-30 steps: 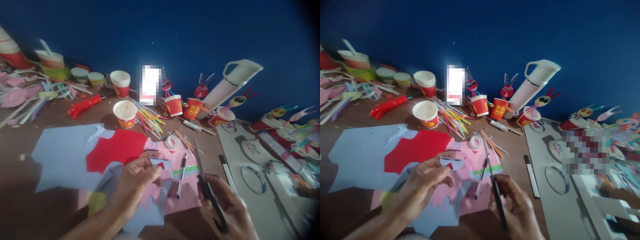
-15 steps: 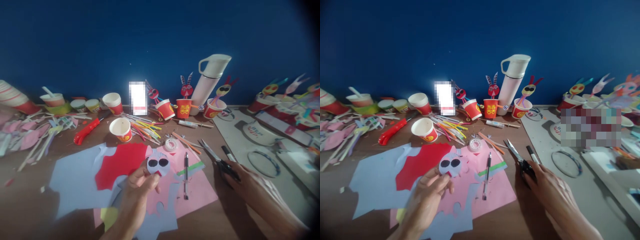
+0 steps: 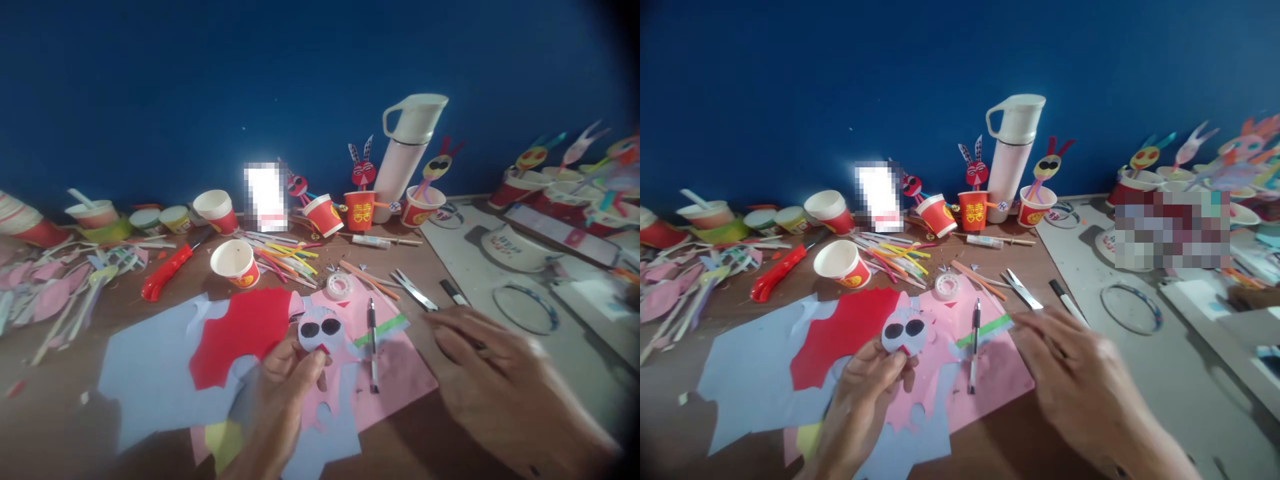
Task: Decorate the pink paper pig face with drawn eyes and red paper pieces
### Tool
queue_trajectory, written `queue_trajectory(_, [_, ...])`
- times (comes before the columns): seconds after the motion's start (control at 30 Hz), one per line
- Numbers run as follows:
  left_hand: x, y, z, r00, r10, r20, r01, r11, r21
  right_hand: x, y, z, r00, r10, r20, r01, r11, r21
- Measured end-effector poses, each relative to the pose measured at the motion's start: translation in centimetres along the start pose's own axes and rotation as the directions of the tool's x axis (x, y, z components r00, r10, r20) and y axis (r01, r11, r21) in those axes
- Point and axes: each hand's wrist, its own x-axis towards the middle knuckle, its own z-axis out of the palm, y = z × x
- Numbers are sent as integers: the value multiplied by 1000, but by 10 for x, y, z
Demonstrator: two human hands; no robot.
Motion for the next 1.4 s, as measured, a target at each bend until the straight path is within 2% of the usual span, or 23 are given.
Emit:
queue_trajectory(0.03, [-1,0,2,1000,-7,3,7,1000,-22,2,-16,8,991,-40,125,17,984,179])
queue_trajectory(0.1, [-5,1,6,1000,-17,17,17,999,-44,7,-40,26,927,-159,339,-10,894,448])
queue_trajectory(0.13, [-6,1,8,999,-25,25,26,999,-41,10,-49,36,898,-206,387,-57,821,569])
queue_trajectory(0.2, [-9,1,10,998,-55,20,55,998,-37,14,-59,52,876,-276,395,-105,690,716])
queue_trajectory(0.27, [-9,0,12,996,-86,3,86,996,-39,16,-65,61,885,-281,372,-135,610,781])
queue_trajectory(0.37, [-8,-3,13,997,-83,1,83,996,-25,17,-70,63,903,-208,375,-198,574,795])
queue_trajectory(0.47, [-5,-5,13,998,-63,17,63,998,10,19,-75,61,913,-143,383,-217,624,751])
queue_trajectory(0.7, [-1,-12,6,991,-125,53,119,987,108,20,-74,63,913,-78,401,-231,713,662])
queue_trajectory(0.9, [1,-12,1,990,-102,102,85,984,157,22,-69,66,893,-53,447,-301,668,681])
queue_trajectory(1.03, [1,-8,3,994,-71,87,54,983,176,22,-65,66,889,-56,454,-303,670,678])
queue_trajectory(1.2, [1,-7,6,989,-137,57,126,980,156,22,-65,68,878,-65,473,-319,657,683])
queue_trajectory(1.4, [6,-9,-2,995,-97,8,95,984,153,25,-53,74,842,-92,531,-380,598,706])
